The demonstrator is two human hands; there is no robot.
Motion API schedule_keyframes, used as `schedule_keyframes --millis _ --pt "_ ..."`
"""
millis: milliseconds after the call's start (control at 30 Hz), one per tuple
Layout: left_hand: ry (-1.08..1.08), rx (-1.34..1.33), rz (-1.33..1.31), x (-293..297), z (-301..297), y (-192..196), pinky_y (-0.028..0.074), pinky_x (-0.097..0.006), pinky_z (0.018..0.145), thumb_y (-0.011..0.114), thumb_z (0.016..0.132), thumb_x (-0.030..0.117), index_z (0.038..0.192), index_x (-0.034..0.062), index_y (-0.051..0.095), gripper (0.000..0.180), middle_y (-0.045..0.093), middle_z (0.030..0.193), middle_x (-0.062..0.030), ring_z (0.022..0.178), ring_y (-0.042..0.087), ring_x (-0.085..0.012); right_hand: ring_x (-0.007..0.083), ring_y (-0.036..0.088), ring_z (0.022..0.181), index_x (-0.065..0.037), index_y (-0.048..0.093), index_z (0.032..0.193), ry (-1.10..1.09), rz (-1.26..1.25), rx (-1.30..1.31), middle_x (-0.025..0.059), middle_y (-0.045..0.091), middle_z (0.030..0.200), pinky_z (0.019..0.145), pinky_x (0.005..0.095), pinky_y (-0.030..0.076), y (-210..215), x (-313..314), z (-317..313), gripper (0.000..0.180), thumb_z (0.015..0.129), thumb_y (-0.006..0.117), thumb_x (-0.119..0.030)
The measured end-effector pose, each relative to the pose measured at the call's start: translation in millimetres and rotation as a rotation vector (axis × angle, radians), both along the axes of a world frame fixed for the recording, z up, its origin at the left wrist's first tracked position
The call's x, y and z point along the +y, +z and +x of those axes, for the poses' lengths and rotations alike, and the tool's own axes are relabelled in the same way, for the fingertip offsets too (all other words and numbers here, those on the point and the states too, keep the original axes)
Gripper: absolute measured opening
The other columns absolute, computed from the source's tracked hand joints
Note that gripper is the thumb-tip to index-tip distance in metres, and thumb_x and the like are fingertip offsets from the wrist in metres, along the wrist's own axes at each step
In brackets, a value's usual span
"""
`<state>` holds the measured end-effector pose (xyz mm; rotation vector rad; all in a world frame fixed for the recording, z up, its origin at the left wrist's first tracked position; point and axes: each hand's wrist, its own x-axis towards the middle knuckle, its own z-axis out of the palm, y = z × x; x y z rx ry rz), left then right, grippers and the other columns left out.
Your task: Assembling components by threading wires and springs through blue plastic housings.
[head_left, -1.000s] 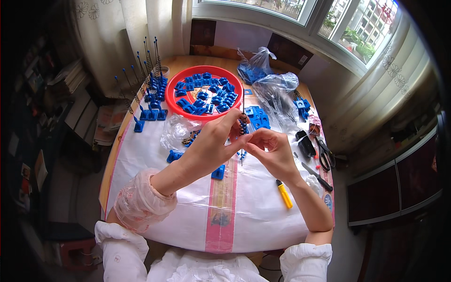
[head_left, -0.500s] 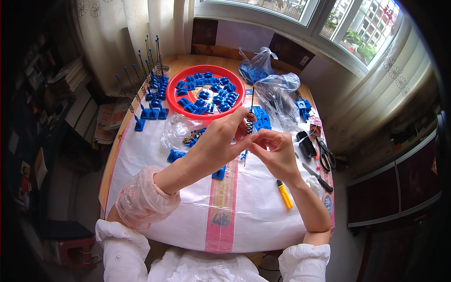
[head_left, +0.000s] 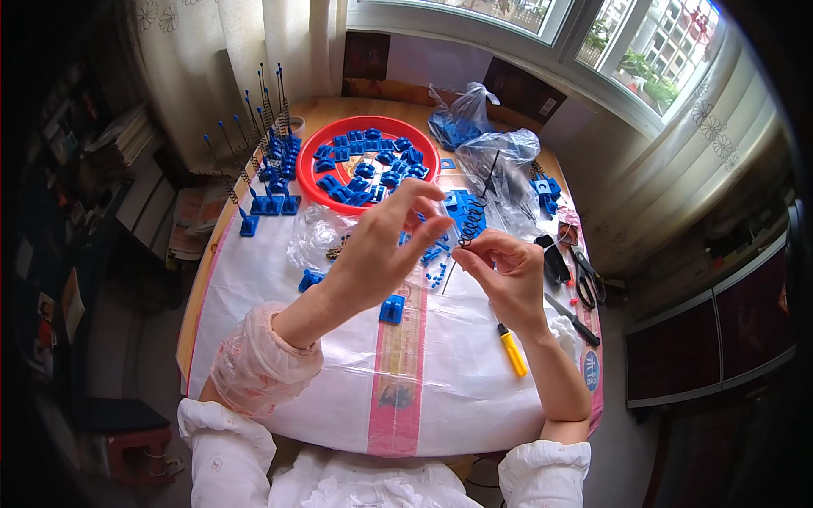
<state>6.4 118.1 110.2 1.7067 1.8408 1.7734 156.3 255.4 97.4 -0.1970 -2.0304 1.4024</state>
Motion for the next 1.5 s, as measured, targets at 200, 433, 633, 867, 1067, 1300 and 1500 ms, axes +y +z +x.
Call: schedule_keyframes --millis 200,433,633,867,1067,1300,1500 --pt "-0.005 0.098 -0.382 3 -24 -65 0.054 -0.034 0.078 0.068 0.093 0.007 0.100 0.0007 0.072 0.010 0.070 0.091 -0.0113 0.084 0.069 -0.0227 0.0028 0.053 0.070 0.003 0.075 0.088 -0.014 -0.043 0.056 0.0003 0.066 0.079 0.064 0.0197 0.041 2 5 5 0.005 0.087 0.079 0.000" --pt "0.026 0.330 -0.466 35 -31 -122 0.054 -0.041 0.083 0.074 0.085 0.008 0.096 0.0006 0.076 0.014 0.071 0.094 -0.0148 0.091 0.068 -0.0328 0.0024 0.053 0.071 0.003 0.075 0.090 -0.041 -0.067 0.082 0.0008 0.066 0.081 0.064 0.0194 0.041 6 8 13 0.006 0.087 0.079 0.002" --pt "-0.039 0.336 -0.490 42 -28 -120 0.054 -0.041 0.084 0.074 0.083 0.007 0.096 0.0010 0.077 0.015 0.071 0.094 -0.0146 0.091 0.069 -0.0327 0.0022 0.052 0.071 0.004 0.074 0.090 -0.043 -0.067 0.065 0.0009 0.066 0.081 0.064 0.0193 0.041 4 11 15 0.006 0.086 0.079 0.003" --pt "-0.046 0.306 -0.517 45 -25 -121 0.055 -0.041 0.084 0.073 0.083 0.006 0.093 0.0009 0.077 0.012 0.071 0.094 -0.0149 0.091 0.069 -0.0333 0.0025 0.053 0.071 0.004 0.074 0.091 -0.032 -0.058 0.075 0.0011 0.066 0.081 0.065 0.0193 0.041 6 12 15 0.006 0.087 0.079 0.003" --pt "-0.027 0.343 -0.446 44 -31 -128 0.056 -0.040 0.081 0.072 0.083 0.005 0.093 -0.0001 0.076 0.012 0.072 0.093 -0.0152 0.087 0.070 -0.0330 0.0030 0.055 0.072 0.004 0.074 0.090 -0.025 -0.075 0.085 0.0018 0.066 0.082 0.066 0.0193 0.043 5 11 13 0.006 0.087 0.078 0.004" --pt "-0.043 -0.152 -0.416 17 -21 -92 0.057 -0.029 0.079 0.072 0.091 0.004 0.098 -0.0008 0.073 0.009 0.076 0.097 -0.0116 0.084 0.074 -0.0175 0.0042 0.059 0.074 0.004 0.073 0.090 -0.037 -0.073 0.092 0.0032 0.067 0.082 0.066 0.0197 0.045 8 12 17 0.005 0.087 0.077 0.006" --pt "-0.256 -0.712 -0.452 -29 3 -78 0.056 -0.026 0.083 0.073 0.094 0.008 0.109 0.0027 0.071 0.016 0.075 0.099 -0.0041 0.090 0.070 -0.0097 0.0091 0.064 0.073 0.005 0.072 0.090 -0.045 -0.082 0.157 0.0059 0.067 0.080 0.065 0.0214 0.047 19 6 24 0.005 0.087 0.075 0.008"
